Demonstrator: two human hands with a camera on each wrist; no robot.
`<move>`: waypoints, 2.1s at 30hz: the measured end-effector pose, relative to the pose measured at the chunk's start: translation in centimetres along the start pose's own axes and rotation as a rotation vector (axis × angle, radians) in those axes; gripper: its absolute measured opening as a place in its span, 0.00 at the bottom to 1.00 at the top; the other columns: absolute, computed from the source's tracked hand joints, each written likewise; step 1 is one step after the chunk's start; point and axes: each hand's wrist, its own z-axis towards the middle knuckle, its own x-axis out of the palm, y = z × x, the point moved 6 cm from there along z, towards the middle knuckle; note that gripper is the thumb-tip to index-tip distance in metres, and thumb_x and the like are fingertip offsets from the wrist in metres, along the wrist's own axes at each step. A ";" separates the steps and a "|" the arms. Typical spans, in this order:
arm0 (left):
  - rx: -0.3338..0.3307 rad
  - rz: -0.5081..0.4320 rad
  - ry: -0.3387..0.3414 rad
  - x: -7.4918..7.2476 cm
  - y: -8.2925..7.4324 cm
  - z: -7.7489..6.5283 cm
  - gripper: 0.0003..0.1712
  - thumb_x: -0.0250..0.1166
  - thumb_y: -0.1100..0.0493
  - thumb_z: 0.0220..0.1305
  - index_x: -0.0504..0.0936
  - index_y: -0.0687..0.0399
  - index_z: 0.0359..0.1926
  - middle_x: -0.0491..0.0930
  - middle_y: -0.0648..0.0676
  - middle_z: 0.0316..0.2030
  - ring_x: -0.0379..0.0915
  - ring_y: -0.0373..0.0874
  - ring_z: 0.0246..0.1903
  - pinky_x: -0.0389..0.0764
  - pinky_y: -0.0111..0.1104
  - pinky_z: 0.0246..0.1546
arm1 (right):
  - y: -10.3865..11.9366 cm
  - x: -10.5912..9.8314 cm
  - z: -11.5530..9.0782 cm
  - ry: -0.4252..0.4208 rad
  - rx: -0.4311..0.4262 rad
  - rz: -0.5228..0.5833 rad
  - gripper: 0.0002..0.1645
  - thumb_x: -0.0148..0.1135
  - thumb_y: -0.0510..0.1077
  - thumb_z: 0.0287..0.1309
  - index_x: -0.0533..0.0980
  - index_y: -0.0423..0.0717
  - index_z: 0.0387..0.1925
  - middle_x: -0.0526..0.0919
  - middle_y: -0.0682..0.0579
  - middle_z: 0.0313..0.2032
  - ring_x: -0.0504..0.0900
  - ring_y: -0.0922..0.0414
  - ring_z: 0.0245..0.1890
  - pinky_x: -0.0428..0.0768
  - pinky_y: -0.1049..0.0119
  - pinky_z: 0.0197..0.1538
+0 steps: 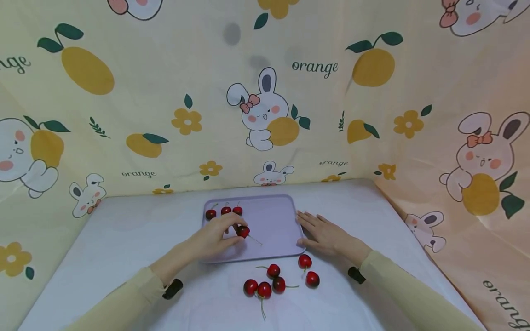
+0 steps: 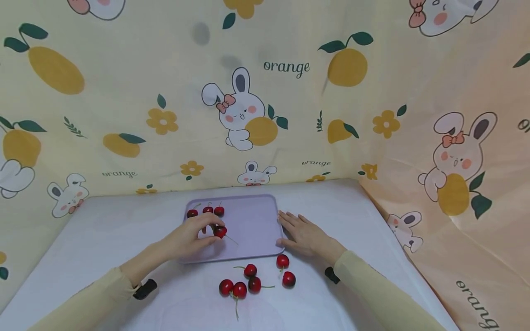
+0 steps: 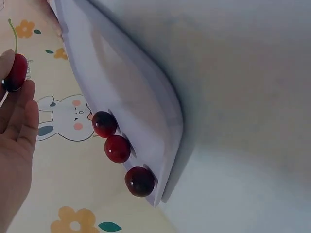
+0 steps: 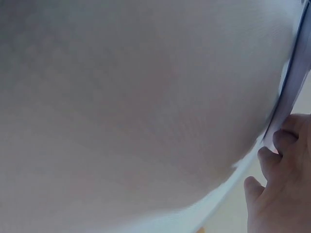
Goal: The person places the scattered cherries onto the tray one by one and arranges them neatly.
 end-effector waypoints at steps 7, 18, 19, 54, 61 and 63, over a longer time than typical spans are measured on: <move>0.042 0.016 -0.036 -0.1 0.6 1.7 0.21 0.72 0.60 0.68 0.83 0.53 0.61 0.78 0.49 0.52 0.75 0.41 0.45 0.80 0.33 0.41 | 0.1 0.0 0.0 -0.008 -0.001 0.004 0.52 0.49 0.72 0.72 0.55 0.42 0.81 0.53 0.45 0.81 0.53 0.42 0.80 0.52 0.42 0.79; -0.040 0.013 -0.069 -0.4 2.3 4.6 0.20 0.71 0.63 0.68 0.83 0.55 0.60 0.77 0.55 0.53 0.77 0.45 0.46 0.83 0.37 0.48 | 0.2 -0.2 -0.1 -0.010 -0.003 0.007 0.52 0.50 0.72 0.73 0.55 0.41 0.81 0.53 0.44 0.81 0.53 0.42 0.80 0.52 0.41 0.79; -0.042 0.020 -0.073 -0.5 2.5 4.9 0.21 0.71 0.63 0.68 0.83 0.56 0.61 0.77 0.56 0.53 0.77 0.46 0.47 0.83 0.38 0.49 | 0.2 -0.2 -0.1 -0.009 -0.001 0.006 0.52 0.50 0.72 0.72 0.55 0.41 0.81 0.53 0.44 0.81 0.53 0.42 0.80 0.52 0.42 0.79; -0.187 0.256 0.030 1.6 6.7 9.8 0.24 0.80 0.47 0.57 0.83 0.52 0.48 0.84 0.50 0.45 0.78 0.45 0.44 0.79 0.41 0.53 | 0.1 0.1 0.1 0.010 0.017 -0.015 0.53 0.49 0.73 0.72 0.54 0.43 0.81 0.53 0.44 0.81 0.53 0.42 0.80 0.53 0.42 0.79; -0.186 0.340 0.072 2.1 7.2 10.2 0.27 0.80 0.39 0.54 0.81 0.49 0.44 0.81 0.45 0.38 0.73 0.42 0.37 0.76 0.42 0.48 | 0.0 0.0 0.2 0.012 0.020 -0.031 0.54 0.48 0.74 0.71 0.54 0.43 0.81 0.53 0.45 0.81 0.53 0.42 0.80 0.53 0.42 0.79; -0.192 0.347 0.080 2.2 7.3 10.2 0.27 0.80 0.39 0.54 0.81 0.49 0.44 0.79 0.45 0.37 0.72 0.41 0.37 0.75 0.42 0.48 | 0.1 0.0 0.2 0.014 0.023 -0.028 0.54 0.49 0.74 0.71 0.54 0.43 0.81 0.53 0.45 0.81 0.53 0.42 0.80 0.53 0.42 0.79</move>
